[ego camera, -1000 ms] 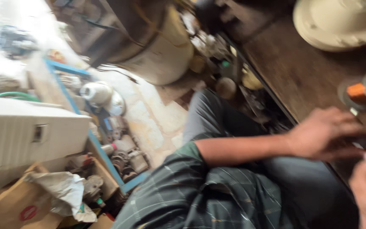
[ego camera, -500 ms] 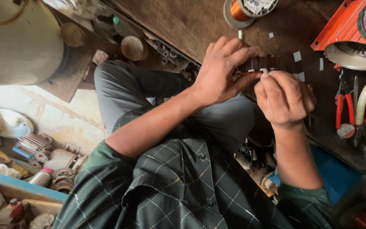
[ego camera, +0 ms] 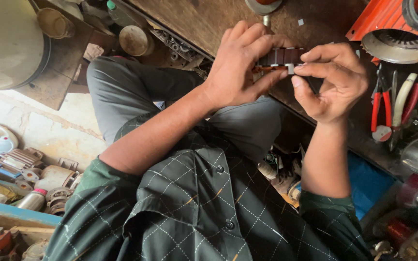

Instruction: The person assembles a small electrical component by inserting white insulating pieces into slots between copper windings. They use a screwdriver to press the pieces into place and scissors to trim excess material, repeating the process across multiple slots.

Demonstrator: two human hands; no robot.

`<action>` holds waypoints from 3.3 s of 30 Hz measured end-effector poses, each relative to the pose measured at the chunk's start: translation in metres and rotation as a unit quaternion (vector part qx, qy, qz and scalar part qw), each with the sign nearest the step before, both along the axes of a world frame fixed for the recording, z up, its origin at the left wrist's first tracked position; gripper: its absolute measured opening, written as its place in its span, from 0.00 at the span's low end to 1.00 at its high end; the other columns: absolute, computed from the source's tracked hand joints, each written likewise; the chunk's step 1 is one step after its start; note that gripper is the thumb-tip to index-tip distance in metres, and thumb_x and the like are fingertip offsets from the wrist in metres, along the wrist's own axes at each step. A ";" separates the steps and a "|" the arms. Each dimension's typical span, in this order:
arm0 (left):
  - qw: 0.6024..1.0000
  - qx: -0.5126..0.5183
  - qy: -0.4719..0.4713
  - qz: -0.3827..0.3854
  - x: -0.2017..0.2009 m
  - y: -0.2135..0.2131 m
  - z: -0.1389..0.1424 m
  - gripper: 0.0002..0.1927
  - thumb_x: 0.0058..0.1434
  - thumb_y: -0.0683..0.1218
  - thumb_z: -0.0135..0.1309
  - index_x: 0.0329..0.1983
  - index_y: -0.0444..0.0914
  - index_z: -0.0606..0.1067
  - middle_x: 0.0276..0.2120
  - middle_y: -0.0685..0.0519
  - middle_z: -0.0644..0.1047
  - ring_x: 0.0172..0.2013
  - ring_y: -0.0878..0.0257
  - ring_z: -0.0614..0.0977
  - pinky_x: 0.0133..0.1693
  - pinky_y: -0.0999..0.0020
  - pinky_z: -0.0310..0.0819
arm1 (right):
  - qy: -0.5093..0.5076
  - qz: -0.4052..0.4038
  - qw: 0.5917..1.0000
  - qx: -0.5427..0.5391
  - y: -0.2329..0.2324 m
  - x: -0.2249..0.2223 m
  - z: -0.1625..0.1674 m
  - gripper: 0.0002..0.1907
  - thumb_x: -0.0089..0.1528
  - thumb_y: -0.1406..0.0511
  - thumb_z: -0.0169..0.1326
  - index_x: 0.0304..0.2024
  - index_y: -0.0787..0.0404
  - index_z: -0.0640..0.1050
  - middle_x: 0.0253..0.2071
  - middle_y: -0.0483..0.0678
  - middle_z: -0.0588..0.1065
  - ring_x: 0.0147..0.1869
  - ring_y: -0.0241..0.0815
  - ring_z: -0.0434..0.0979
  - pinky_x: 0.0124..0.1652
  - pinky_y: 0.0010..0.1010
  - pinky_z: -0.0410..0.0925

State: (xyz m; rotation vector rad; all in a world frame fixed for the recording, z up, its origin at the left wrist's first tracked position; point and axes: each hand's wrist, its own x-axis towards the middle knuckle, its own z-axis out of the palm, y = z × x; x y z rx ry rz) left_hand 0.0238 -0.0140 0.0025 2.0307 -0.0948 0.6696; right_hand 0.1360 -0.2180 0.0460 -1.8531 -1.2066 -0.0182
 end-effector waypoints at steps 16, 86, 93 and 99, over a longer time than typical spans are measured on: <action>1.000 -0.005 -0.017 -0.012 -0.001 0.002 -0.002 0.27 0.63 0.55 0.67 0.62 0.44 0.73 0.45 0.53 0.71 0.48 0.52 0.71 0.52 0.59 0.63 | -0.010 0.005 1.000 0.028 -0.006 0.006 -0.016 0.06 0.58 0.71 0.67 0.38 0.65 0.84 0.43 0.54 0.78 0.42 0.42 0.76 0.40 0.27 0.69; 0.998 -0.003 -0.053 -0.029 0.005 0.001 -0.003 0.21 0.67 0.51 0.65 0.59 0.42 0.73 0.52 0.52 0.74 0.55 0.50 0.75 0.55 0.55 0.65 | -0.048 0.045 0.998 -0.004 -0.013 0.024 -0.012 0.05 0.64 0.72 0.67 0.41 0.67 0.84 0.43 0.54 0.78 0.43 0.42 0.80 0.44 0.26 0.70; 0.999 -0.003 -0.044 -0.032 0.005 0.004 0.003 0.21 0.65 0.51 0.65 0.58 0.43 0.74 0.50 0.51 0.75 0.53 0.49 0.75 0.54 0.54 0.65 | -0.023 0.027 0.999 -0.003 -0.013 0.022 -0.016 0.04 0.63 0.74 0.67 0.39 0.68 0.84 0.41 0.53 0.78 0.42 0.41 0.80 0.42 0.25 0.68; 0.997 -0.019 -0.060 -0.051 0.006 0.006 0.004 0.20 0.67 0.50 0.65 0.58 0.43 0.74 0.50 0.52 0.76 0.54 0.51 0.76 0.54 0.54 0.65 | 0.107 0.013 0.994 -0.018 -0.009 0.018 -0.003 0.05 0.64 0.76 0.67 0.39 0.71 0.82 0.42 0.53 0.78 0.41 0.38 0.77 0.41 0.23 0.67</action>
